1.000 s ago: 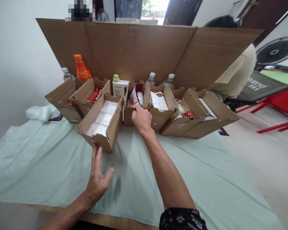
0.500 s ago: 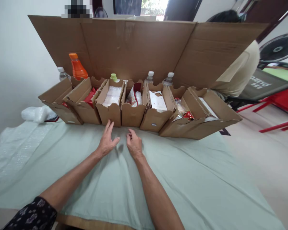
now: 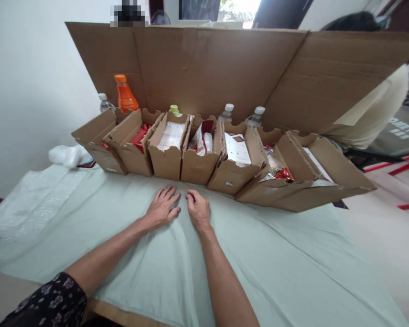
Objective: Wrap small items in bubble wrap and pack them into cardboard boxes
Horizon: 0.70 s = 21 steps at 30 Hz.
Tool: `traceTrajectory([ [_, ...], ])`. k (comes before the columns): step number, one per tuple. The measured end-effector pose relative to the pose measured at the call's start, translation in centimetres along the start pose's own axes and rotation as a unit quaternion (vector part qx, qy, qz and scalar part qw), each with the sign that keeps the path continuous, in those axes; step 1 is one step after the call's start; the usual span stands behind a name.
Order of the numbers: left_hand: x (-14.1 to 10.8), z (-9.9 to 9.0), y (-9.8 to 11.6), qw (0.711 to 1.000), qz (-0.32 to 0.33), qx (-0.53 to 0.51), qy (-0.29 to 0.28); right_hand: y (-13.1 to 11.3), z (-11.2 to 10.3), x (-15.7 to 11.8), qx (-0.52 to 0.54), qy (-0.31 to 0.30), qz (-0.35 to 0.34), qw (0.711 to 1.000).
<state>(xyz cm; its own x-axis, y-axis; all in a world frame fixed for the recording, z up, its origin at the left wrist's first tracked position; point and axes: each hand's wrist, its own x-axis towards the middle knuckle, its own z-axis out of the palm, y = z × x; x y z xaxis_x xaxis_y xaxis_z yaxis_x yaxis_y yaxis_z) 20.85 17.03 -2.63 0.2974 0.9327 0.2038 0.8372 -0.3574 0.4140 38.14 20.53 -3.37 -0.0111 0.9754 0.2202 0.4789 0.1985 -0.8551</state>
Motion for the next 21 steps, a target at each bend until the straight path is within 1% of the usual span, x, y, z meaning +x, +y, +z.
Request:
traceTrajectory([
  [2,-2.1,-0.8,-0.8,1.0,0.028,0.007,-0.013,0.0,0.0,0.1,0.0,0.001,-0.003,1.0],
  [5,-6.4,-2.3,-3.3,0.999,0.04,0.02,-0.016,0.0,-0.1,0.1,-0.001,0.005,-0.006,1.0],
  [6,-7.9,-2.8,-4.4,0.999,0.028,0.022,-0.005,-0.1,-0.1,0.0,-0.002,0.007,-0.007,1.0],
  [8,-10.4,-3.8,-6.4,0.999,-0.014,0.021,0.035,-0.8,0.0,-0.2,-0.002,0.008,-0.01,1.0],
  [10,-11.9,-4.5,-8.0,0.995,-0.056,0.006,0.085,-2.6,0.4,-0.2,-0.001,-0.001,-0.018,1.0],
  [11,-12.3,-4.7,-8.6,0.992,-0.072,-0.006,0.108,-3.9,0.7,-0.1,0.002,-0.01,-0.028,1.0],
  [13,-12.2,-4.8,-9.2,0.984,-0.094,-0.031,0.148,-7.4,1.6,0.7,0.007,-0.035,-0.068,0.997],
  [15,-11.6,-4.7,-9.3,0.976,-0.107,-0.052,0.181,-11.4,2.8,2.2,0.006,-0.059,-0.121,0.991],
  [17,-10.9,-4.5,-9.2,0.969,-0.117,-0.068,0.207,-15.1,4.2,4.1,-0.016,-0.078,-0.153,0.985],
  [19,-10.4,-4.4,-9.1,0.96,-0.13,-0.091,0.23,-17.8,5.8,6.2,-0.049,-0.099,-0.161,0.981],
  [21,-10.3,-4.5,-9.1,0.949,-0.148,-0.121,0.252,-19.2,7.4,8.0,-0.081,-0.108,-0.146,0.98],
])
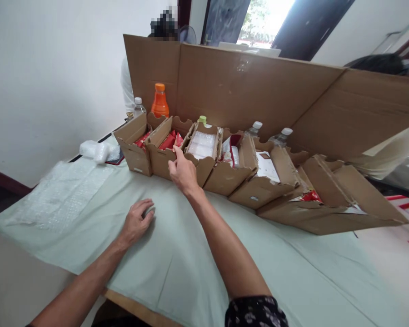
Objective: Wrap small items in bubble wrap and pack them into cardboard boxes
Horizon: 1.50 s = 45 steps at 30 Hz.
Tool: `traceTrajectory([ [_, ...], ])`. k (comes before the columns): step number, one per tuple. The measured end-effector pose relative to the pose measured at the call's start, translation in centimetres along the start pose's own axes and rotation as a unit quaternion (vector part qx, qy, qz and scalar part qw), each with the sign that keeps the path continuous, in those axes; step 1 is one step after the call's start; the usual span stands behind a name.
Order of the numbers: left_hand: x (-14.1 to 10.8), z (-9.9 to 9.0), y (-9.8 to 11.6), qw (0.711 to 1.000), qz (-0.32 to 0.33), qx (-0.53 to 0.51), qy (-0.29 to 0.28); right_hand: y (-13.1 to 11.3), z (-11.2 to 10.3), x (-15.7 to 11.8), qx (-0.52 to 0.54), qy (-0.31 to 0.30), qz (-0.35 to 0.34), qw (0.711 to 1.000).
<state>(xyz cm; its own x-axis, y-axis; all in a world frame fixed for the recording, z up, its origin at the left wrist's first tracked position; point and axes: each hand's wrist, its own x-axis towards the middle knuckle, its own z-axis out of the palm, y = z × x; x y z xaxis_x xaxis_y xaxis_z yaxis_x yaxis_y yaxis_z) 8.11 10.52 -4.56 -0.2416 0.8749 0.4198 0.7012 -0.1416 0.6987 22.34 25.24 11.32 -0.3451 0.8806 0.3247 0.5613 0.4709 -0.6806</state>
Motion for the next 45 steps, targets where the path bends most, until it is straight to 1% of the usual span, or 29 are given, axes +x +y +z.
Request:
traceTrajectory([
  [2,0.2,-0.2,0.1,0.999,-0.026,-0.037,0.021,-0.2,1.0,1.6,-0.015,0.003,0.033,0.999],
  [4,0.3,-0.4,0.3,0.994,-0.054,-0.083,0.042,0.0,1.9,2.4,-0.008,0.015,0.07,0.997],
  [6,0.6,-0.7,0.4,0.983,-0.101,-0.135,0.068,0.0,2.3,2.3,0.011,0.025,0.096,0.995],
  [8,0.9,-0.9,0.5,0.961,-0.166,-0.196,0.102,-0.3,2.2,1.1,0.029,0.03,0.101,0.994],
  [10,1.2,-1.2,0.3,0.924,-0.228,-0.268,0.149,-1.0,1.6,-1.2,0.048,0.027,0.086,0.995],
  [13,1.8,-1.6,-0.3,0.861,-0.282,-0.366,0.214,-2.0,-0.2,-6.8,0.064,0.013,0.04,0.997],
  [14,1.9,-1.7,-0.4,0.848,-0.29,-0.383,0.225,-2.2,-1.1,-8.9,0.064,0.004,0.021,0.998],
  [15,1.9,-1.9,-0.6,0.841,-0.293,-0.392,0.23,-2.1,-2.2,-11.1,0.065,-0.008,0.007,0.998],
  [16,1.9,-2.1,-0.6,0.841,-0.293,-0.393,0.23,-1.9,-3.4,-13.1,0.073,-0.022,-0.001,0.997],
  [18,1.6,-2.5,-0.3,0.848,-0.287,-0.387,0.221,-0.8,-6.4,-16.7,0.099,-0.036,0.01,0.994],
  [20,1.3,-2.8,0.3,0.864,-0.277,-0.373,0.192,0.7,-9.4,-19.3,0.113,-0.016,0.03,0.993],
  [21,1.0,-2.9,0.8,0.875,-0.271,-0.364,0.17,1.5,-10.9,-20.4,0.113,0.012,0.044,0.992],
  [23,0.4,-3.2,1.9,0.894,-0.257,-0.346,0.118,3.0,-13.3,-22.3,0.118,0.095,0.086,0.985],
  [25,-0.4,-3.5,3.1,0.906,-0.248,-0.335,0.076,4.2,-14.9,-24.3,0.145,0.177,0.126,0.965],
  [26,-1.0,-3.6,3.7,0.91,-0.242,-0.332,0.063,4.7,-15.3,-25.4,0.165,0.198,0.14,0.956],
  [27,-1.7,-3.8,4.3,0.914,-0.234,-0.326,0.055,5.2,-15.4,-26.6,0.185,0.2,0.147,0.951],
  [28,-2.4,-3.9,4.8,0.918,-0.227,-0.321,0.051,5.7,-15.3,-27.7,0.2,0.185,0.152,0.95],
  [30,-4.0,-4.0,5.5,0.923,-0.215,-0.315,0.044,6.6,-14.3,-29.8,0.213,0.123,0.164,0.955],
  [32,-5.5,-3.9,6.0,0.925,-0.212,-0.315,0.026,7.4,-12.4,-31.2,0.205,0.054,0.174,0.962],
  [34,-6.6,-3.4,6.5,0.924,-0.212,-0.319,-0.005,7.8,-10.2,-31.6,0.171,0.01,0.178,0.969],
  [35,-6.9,-3.1,6.7,0.924,-0.21,-0.319,-0.019,7.9,-9.2,-31.4,0.145,0.001,0.18,0.973],
  [37,-7.1,-2.5,7.2,0.926,-0.207,-0.313,-0.037,8.0,-7.7,-30.4,0.101,0.008,0.187,0.977],
  [38,-6.9,-2.2,7.4,0.928,-0.205,-0.309,-0.041,8.0,-7.3,-29.6,0.091,0.019,0.189,0.978],
  [41,-5.3,-1.0,8.0,0.934,-0.186,-0.302,-0.049,8.4,-7.5,-26.7,0.099,0.053,0.178,0.978],
  [45,-1.6,1.3,8.1,0.936,-0.137,-0.317,-0.062,10.2,-8.4,-22.7,0.109,0.084,0.155,0.978],
])
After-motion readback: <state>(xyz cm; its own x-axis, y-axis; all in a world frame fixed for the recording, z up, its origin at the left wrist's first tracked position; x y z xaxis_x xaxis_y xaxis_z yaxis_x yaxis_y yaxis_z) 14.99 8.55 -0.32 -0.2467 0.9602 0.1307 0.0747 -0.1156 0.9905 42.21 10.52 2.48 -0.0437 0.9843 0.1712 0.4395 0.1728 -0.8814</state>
